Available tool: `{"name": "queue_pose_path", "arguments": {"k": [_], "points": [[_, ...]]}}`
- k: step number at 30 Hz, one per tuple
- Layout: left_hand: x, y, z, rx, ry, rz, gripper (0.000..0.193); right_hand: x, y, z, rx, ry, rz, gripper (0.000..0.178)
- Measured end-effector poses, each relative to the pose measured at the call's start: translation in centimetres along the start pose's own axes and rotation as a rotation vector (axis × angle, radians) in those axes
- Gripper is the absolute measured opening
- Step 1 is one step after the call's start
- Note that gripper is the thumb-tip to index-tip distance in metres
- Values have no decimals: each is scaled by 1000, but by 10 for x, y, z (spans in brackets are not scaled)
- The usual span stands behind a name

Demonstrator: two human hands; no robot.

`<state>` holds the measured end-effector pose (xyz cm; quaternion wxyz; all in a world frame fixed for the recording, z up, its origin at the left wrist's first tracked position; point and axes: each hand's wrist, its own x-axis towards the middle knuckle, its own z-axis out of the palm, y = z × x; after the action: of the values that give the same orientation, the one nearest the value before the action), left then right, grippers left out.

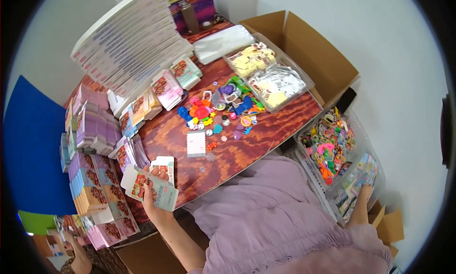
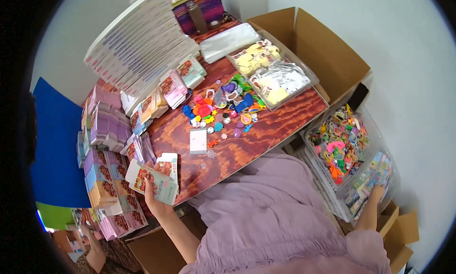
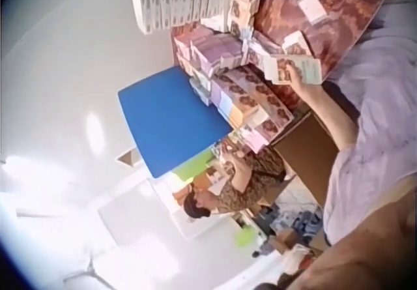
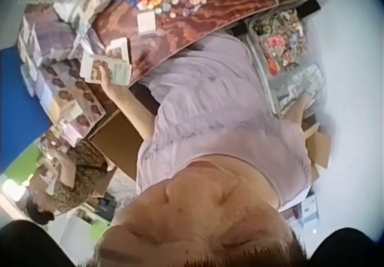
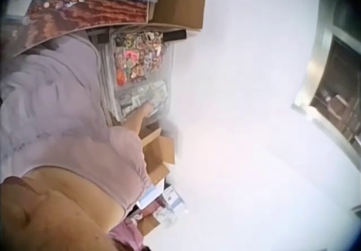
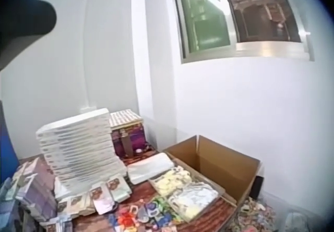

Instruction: Packaging small stickers and printed cards into sets and placing them into a box.

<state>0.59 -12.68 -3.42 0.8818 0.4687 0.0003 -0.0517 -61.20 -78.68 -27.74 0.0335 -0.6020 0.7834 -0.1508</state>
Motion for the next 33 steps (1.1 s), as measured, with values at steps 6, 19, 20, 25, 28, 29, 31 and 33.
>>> {"name": "queue_pose_path", "arguments": {"k": [6, 19, 20, 25, 28, 29, 31, 33], "points": [[-8, -5, -8, -8, 82, -4, 63, 45, 4, -28, -280, 27, -166, 37], [-37, -36, 38, -13, 86, -221, 45, -347, -519, -205, 926, -1723, -878, 46], [-41, -37, 40, 2, 109, -229, 42, -398, -550, -203, 865, -1887, -954, 46], [-52, -33, 47, -17, 68, -235, 42, -562, -644, -127, 766, -1293, -1571, 29], [-54, -33, 42, 11, 48, -277, 43, -587, -663, -107, 606, -1098, -1719, 34], [-55, -32, 41, 8, 66, -271, 43, -588, -664, -107, 543, -1043, -1748, 38], [-57, -33, 34, -19, 61, -225, 48, -582, -652, -122, 727, -844, -1862, 37], [-55, -33, 29, -63, 58, -236, 50, -566, -633, -148, 948, -833, -1981, 33]]}}
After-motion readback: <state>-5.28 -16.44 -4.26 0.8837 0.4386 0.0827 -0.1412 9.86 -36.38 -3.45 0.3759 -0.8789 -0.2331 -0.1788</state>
